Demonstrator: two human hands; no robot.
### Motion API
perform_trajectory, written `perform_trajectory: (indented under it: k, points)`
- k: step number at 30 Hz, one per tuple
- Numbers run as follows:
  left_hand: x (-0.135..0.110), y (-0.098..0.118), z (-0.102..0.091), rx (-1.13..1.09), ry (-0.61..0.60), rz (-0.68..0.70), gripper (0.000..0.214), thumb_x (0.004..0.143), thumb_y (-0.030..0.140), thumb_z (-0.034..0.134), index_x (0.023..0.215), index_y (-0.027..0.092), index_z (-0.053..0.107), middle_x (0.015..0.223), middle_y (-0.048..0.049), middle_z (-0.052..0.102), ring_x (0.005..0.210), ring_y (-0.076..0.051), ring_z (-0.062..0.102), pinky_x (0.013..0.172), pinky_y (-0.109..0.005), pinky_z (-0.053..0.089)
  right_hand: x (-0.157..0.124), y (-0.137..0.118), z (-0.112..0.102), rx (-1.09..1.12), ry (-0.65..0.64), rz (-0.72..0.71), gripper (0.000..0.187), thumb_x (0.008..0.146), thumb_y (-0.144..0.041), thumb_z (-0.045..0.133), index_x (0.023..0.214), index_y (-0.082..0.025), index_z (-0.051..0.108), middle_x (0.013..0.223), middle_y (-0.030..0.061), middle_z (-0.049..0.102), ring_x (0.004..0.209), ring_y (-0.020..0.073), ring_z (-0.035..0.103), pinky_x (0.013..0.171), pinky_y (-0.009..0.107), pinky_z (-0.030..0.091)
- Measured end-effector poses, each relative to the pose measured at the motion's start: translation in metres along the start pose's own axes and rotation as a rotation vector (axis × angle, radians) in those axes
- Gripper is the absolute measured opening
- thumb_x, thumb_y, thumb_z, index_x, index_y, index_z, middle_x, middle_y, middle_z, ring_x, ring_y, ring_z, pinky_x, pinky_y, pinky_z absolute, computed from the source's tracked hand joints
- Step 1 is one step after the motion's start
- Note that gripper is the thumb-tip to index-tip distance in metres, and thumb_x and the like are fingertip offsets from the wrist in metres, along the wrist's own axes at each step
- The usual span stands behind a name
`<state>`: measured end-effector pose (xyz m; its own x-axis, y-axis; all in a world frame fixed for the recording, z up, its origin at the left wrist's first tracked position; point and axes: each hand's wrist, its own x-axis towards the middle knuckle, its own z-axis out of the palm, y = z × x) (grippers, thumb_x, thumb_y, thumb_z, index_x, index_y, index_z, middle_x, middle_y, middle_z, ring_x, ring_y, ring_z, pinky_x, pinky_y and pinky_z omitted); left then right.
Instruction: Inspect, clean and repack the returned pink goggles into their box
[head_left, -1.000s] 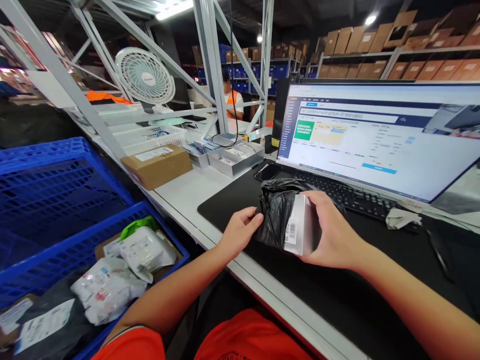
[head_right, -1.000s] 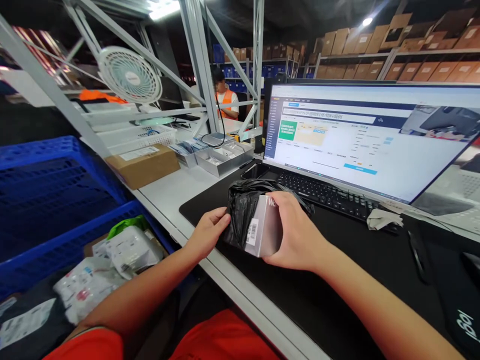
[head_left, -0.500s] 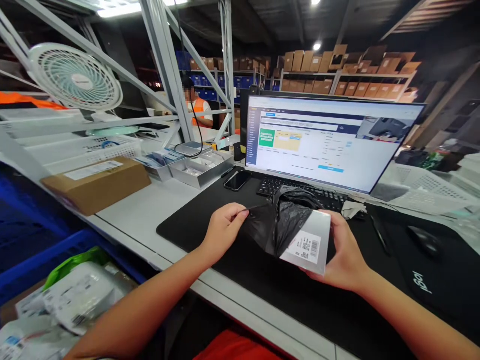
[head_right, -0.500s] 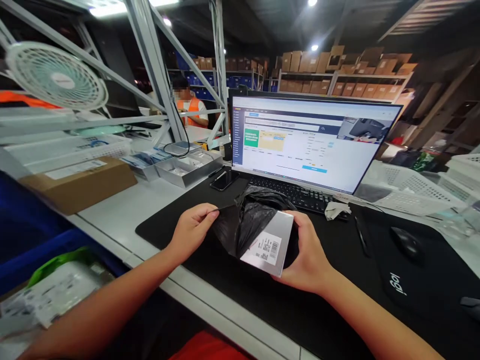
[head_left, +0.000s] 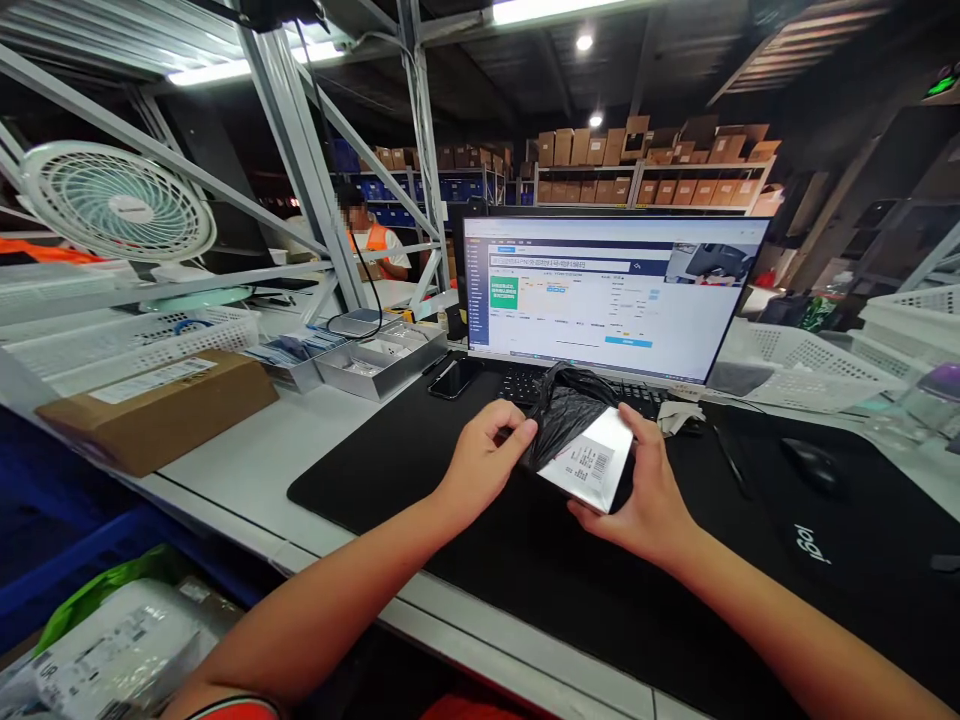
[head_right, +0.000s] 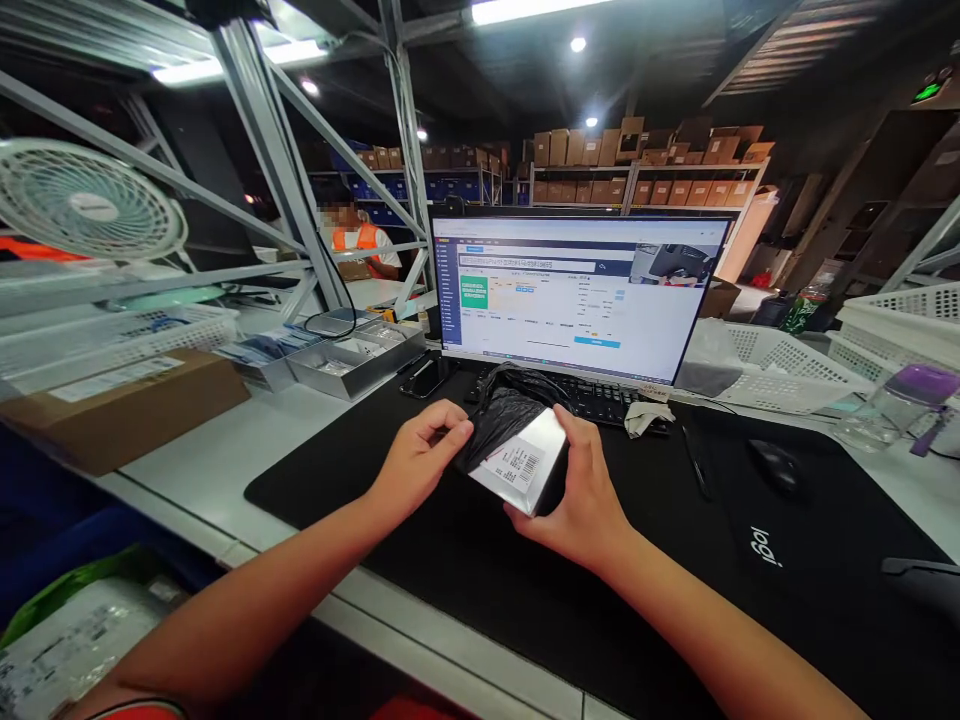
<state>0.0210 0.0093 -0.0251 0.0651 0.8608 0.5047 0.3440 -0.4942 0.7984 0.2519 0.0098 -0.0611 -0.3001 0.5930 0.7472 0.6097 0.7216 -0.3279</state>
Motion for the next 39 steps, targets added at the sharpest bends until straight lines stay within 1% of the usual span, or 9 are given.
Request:
perform_trajectory:
  k: [4, 9, 15, 23, 26, 29, 32, 36, 39]
  points:
    - [0.001, 0.005, -0.001, 0.119, 0.067, 0.099, 0.034, 0.095, 0.040, 0.052, 0.067, 0.021, 0.048, 0.070, 0.0006, 0.050, 0.069, -0.015, 0.047, 0.065, -0.028, 0.038, 0.001, -0.001, -0.004, 0.025, -0.002, -0.004, 0.110, 0.066, -0.040, 0.083, 0.154, -0.025, 0.018, 0.141, 0.0168, 0.041, 0.130, 0.0362, 0.049, 0.106, 0.058, 0.049]
    - [0.003, -0.010, -0.017, 0.231, 0.145, 0.161, 0.027, 0.096, 0.036, 0.049, 0.074, 0.022, 0.053, 0.074, -0.0006, 0.057, 0.071, -0.016, 0.051, 0.070, -0.029, 0.042, 0.006, -0.007, -0.004, 0.075, -0.037, 0.010, 0.105, 0.064, -0.035, 0.084, 0.151, -0.026, 0.026, 0.137, 0.0141, 0.046, 0.128, 0.0326, 0.050, 0.106, 0.053, 0.051]
    - [0.020, -0.029, -0.028, 0.245, 0.137, 0.097, 0.029, 0.094, 0.041, 0.049, 0.076, 0.021, 0.057, 0.077, -0.0018, 0.061, 0.074, -0.018, 0.054, 0.073, -0.030, 0.044, 0.008, -0.003, -0.007, 0.071, -0.048, 0.058, 0.104, 0.061, -0.038, 0.085, 0.149, -0.026, 0.030, 0.139, 0.0140, 0.046, 0.128, 0.0333, 0.051, 0.100, 0.054, 0.055]
    - [0.043, -0.043, -0.020, 0.211, 0.160, 0.063, 0.031, 0.092, 0.044, 0.051, 0.075, 0.020, 0.060, 0.075, -0.0011, 0.061, 0.074, -0.018, 0.057, 0.072, -0.029, 0.044, 0.011, 0.006, -0.006, 0.086, -0.040, 0.156, 0.104, 0.062, -0.040, 0.085, 0.149, -0.027, 0.030, 0.144, 0.0142, 0.045, 0.131, 0.0332, 0.051, 0.100, 0.054, 0.057]
    - [0.048, -0.053, -0.020, 0.233, 0.180, 0.027, 0.031, 0.093, 0.045, 0.051, 0.075, 0.020, 0.060, 0.078, -0.0016, 0.063, 0.077, -0.018, 0.058, 0.073, -0.029, 0.044, 0.010, 0.006, -0.007, 0.085, -0.043, 0.177, 0.106, 0.061, -0.041, 0.085, 0.150, -0.027, 0.029, 0.143, 0.0137, 0.045, 0.130, 0.0330, 0.052, 0.099, 0.053, 0.057]
    - [0.049, -0.076, -0.032, 0.286, 0.251, -0.060, 0.027, 0.090, 0.040, 0.053, 0.072, 0.021, 0.056, 0.075, -0.0010, 0.061, 0.075, -0.018, 0.057, 0.071, -0.029, 0.042, 0.007, 0.008, -0.015, 0.044, -0.011, 0.152, 0.110, 0.060, -0.044, 0.084, 0.152, -0.026, 0.027, 0.143, 0.0152, 0.044, 0.128, 0.0355, 0.052, 0.100, 0.056, 0.055]
    - [0.041, -0.101, -0.051, 0.353, 0.340, -0.180, 0.028, 0.087, 0.036, 0.052, 0.062, 0.022, 0.047, 0.060, 0.0016, 0.049, 0.062, -0.017, 0.047, 0.062, -0.029, 0.036, 0.004, 0.015, -0.022, 0.025, 0.045, 0.152, 0.115, 0.061, -0.050, 0.084, 0.156, -0.024, 0.024, 0.147, 0.0176, 0.039, 0.131, 0.0397, 0.049, 0.104, 0.060, 0.050]
    - [0.028, -0.120, -0.072, 0.398, 0.323, -0.214, 0.027, 0.083, 0.040, 0.054, 0.063, 0.022, 0.053, 0.058, 0.0023, 0.050, 0.059, -0.016, 0.046, 0.060, -0.028, 0.034, 0.000, 0.031, -0.011, 0.174, 0.019, 0.268, 0.120, 0.062, -0.049, 0.086, 0.159, -0.024, 0.020, 0.154, 0.0186, 0.037, 0.138, 0.0399, 0.046, 0.107, 0.059, 0.048]
    - [0.024, -0.124, -0.088, 0.420, 0.307, -0.229, 0.029, 0.081, 0.046, 0.056, 0.066, 0.022, 0.060, 0.060, 0.0015, 0.056, 0.060, -0.017, 0.050, 0.060, -0.028, 0.036, 0.000, 0.043, 0.001, 0.411, 0.122, 0.423, 0.117, 0.061, -0.046, 0.088, 0.158, -0.024, 0.026, 0.153, 0.0174, 0.042, 0.137, 0.0376, 0.049, 0.112, 0.061, 0.043]
